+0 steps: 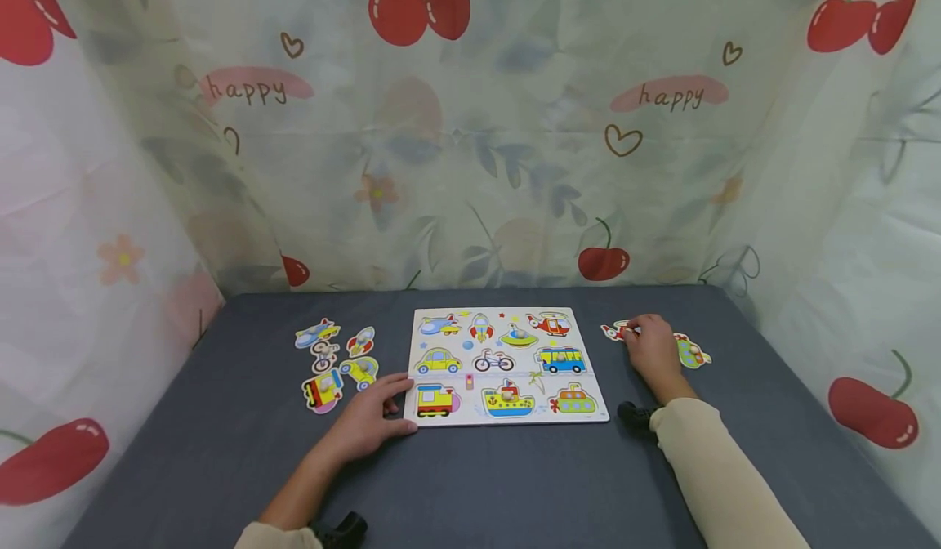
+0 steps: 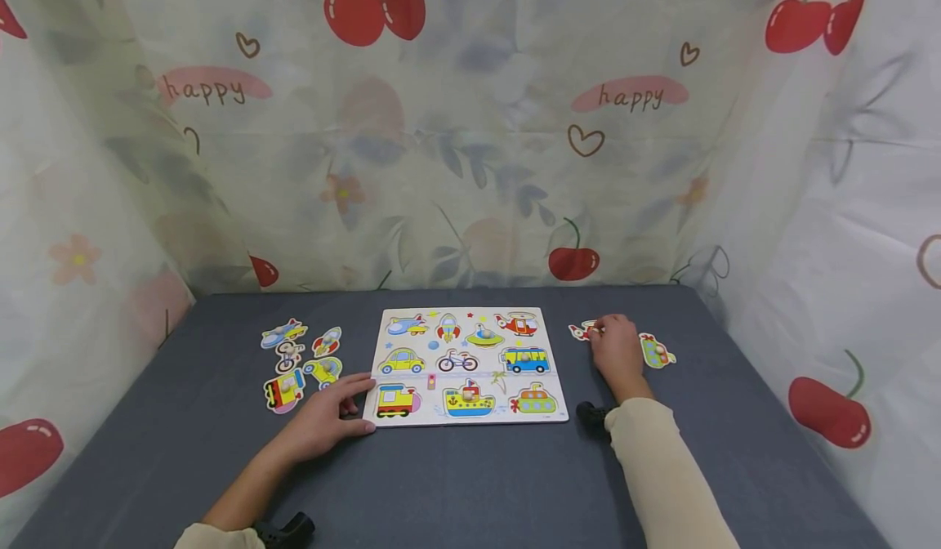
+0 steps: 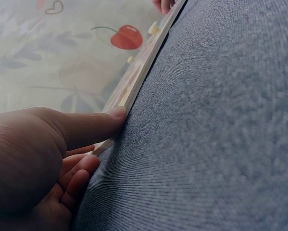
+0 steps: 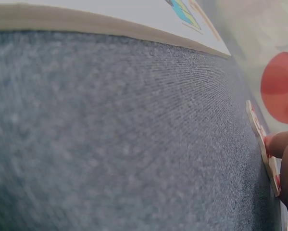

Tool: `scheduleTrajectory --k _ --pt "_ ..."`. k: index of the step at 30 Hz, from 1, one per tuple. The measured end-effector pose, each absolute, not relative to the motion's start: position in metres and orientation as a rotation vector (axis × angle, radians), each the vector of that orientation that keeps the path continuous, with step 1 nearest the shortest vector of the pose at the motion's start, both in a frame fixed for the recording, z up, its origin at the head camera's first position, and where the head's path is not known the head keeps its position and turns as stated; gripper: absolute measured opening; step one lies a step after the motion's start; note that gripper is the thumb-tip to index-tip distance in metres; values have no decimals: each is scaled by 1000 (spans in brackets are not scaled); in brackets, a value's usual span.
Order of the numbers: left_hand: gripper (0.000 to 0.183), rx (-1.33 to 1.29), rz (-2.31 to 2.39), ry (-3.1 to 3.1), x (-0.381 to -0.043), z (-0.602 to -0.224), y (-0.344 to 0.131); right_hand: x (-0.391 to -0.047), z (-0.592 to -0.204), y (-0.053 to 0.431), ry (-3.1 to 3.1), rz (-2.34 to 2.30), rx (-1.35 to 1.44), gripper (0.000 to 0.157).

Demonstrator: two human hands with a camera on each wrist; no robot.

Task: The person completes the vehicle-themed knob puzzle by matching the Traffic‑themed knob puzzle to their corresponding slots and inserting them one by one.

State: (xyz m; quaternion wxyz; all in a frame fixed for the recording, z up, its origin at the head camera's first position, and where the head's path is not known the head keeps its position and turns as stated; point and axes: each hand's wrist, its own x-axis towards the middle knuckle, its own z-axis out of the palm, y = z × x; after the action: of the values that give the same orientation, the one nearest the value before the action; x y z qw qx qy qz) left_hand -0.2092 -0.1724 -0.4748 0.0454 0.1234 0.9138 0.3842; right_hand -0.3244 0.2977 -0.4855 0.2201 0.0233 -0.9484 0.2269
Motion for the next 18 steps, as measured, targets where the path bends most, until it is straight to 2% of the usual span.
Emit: scheduleTrajectory --k 18 --pt "66 386 1162 2797 -210 -475 -172 -329 -476 269 -2680 675 -25 16"
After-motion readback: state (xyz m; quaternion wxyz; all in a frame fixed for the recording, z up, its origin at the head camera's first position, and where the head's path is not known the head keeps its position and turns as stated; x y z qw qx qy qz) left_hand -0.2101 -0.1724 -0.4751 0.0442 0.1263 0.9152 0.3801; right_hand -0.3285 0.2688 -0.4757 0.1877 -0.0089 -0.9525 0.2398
